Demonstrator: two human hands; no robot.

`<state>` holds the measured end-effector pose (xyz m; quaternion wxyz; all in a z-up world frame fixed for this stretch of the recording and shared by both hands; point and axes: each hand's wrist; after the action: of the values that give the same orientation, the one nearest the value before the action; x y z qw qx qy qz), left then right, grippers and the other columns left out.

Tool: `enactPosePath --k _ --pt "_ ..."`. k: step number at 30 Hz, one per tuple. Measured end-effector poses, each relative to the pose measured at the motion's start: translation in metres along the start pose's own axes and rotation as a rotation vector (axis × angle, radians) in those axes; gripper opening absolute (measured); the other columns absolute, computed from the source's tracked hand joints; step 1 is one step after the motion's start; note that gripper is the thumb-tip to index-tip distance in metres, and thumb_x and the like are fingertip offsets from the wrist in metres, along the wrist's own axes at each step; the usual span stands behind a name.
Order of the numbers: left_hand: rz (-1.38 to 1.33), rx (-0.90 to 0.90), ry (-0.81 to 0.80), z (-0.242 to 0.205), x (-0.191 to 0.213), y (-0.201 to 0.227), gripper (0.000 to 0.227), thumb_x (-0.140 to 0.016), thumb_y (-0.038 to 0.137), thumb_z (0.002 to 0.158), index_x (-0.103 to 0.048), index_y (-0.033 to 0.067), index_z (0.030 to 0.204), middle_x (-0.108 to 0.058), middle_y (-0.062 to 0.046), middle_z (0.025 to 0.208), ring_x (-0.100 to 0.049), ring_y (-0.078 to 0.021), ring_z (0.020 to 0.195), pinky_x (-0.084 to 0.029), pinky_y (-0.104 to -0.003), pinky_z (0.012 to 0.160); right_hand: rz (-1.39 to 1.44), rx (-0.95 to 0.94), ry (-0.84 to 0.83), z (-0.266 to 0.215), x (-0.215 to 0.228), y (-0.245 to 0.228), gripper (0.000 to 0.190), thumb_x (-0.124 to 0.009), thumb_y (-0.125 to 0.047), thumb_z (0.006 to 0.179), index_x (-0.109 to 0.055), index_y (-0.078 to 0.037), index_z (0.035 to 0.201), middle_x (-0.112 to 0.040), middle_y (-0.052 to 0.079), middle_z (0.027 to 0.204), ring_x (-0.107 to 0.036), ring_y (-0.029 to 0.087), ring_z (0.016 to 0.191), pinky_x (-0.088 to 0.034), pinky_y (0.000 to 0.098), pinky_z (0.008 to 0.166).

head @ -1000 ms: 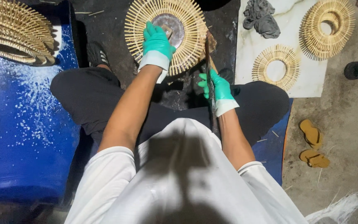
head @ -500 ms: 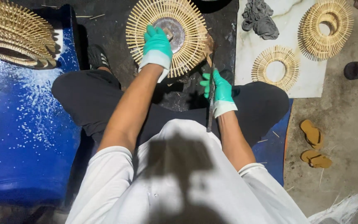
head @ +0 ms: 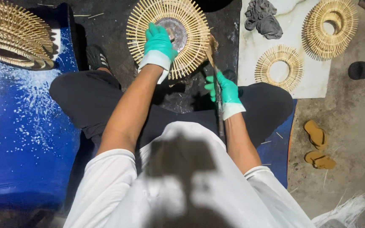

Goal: Manufacturing bamboo furniture components by trimming bamboo strips and assembling them onto circular frames using hand tools.

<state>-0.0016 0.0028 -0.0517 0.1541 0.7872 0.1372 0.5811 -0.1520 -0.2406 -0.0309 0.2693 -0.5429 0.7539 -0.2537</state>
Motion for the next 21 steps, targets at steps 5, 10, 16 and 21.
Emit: enactPosePath --k 5,10,16,21 --pt "0.059 -0.038 -0.037 0.01 -0.005 -0.006 0.114 -0.091 0.037 0.072 -0.025 -0.0093 0.153 -0.014 -0.037 0.16 -0.021 -0.0533 0.148 -0.031 -0.049 0.119 0.023 0.014 -0.004 0.0 0.003 0.006 0.052 -0.053 -0.048 0.104 -0.073 -0.001 0.107 -0.07 0.009 0.075 -0.054 0.014 0.047 -0.043 0.0292 0.042" --pt "0.06 -0.067 -0.044 0.013 -0.018 -0.019 0.117 -0.092 0.036 0.071 -0.024 -0.0076 0.155 -0.011 -0.036 0.163 -0.02 -0.0537 0.149 -0.03 -0.05 0.121 0.008 0.005 0.002 -0.001 0.001 0.001 0.052 -0.053 -0.05 0.103 -0.073 -0.002 0.107 -0.071 0.009 0.076 -0.054 0.014 0.046 -0.044 0.0296 0.042" --pt "0.077 -0.094 -0.046 0.019 -0.022 -0.023 0.116 -0.092 0.034 0.07 -0.025 -0.0074 0.156 -0.011 -0.034 0.164 -0.02 -0.0527 0.15 -0.031 -0.053 0.119 -0.009 0.016 0.003 -0.002 0.004 0.001 0.052 -0.055 -0.05 0.103 -0.073 -0.001 0.109 -0.072 0.009 0.077 -0.055 0.014 0.048 -0.045 0.029 0.043" --pt "0.065 -0.1 -0.03 0.019 -0.023 -0.024 0.117 -0.093 0.034 0.069 -0.026 -0.0071 0.155 -0.011 -0.035 0.163 -0.02 -0.0533 0.149 -0.032 -0.053 0.118 -0.035 0.04 -0.01 0.003 0.009 -0.002 0.051 -0.056 -0.048 0.102 -0.074 -0.001 0.108 -0.074 0.01 0.077 -0.056 0.014 0.048 -0.045 0.0292 0.043"
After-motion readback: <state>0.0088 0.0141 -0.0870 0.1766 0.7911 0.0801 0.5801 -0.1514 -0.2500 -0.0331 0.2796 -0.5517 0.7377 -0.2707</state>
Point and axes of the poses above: each hand's wrist, its own z-axis towards the middle knuckle, its own x-axis out of the back of the hand, y = z × x
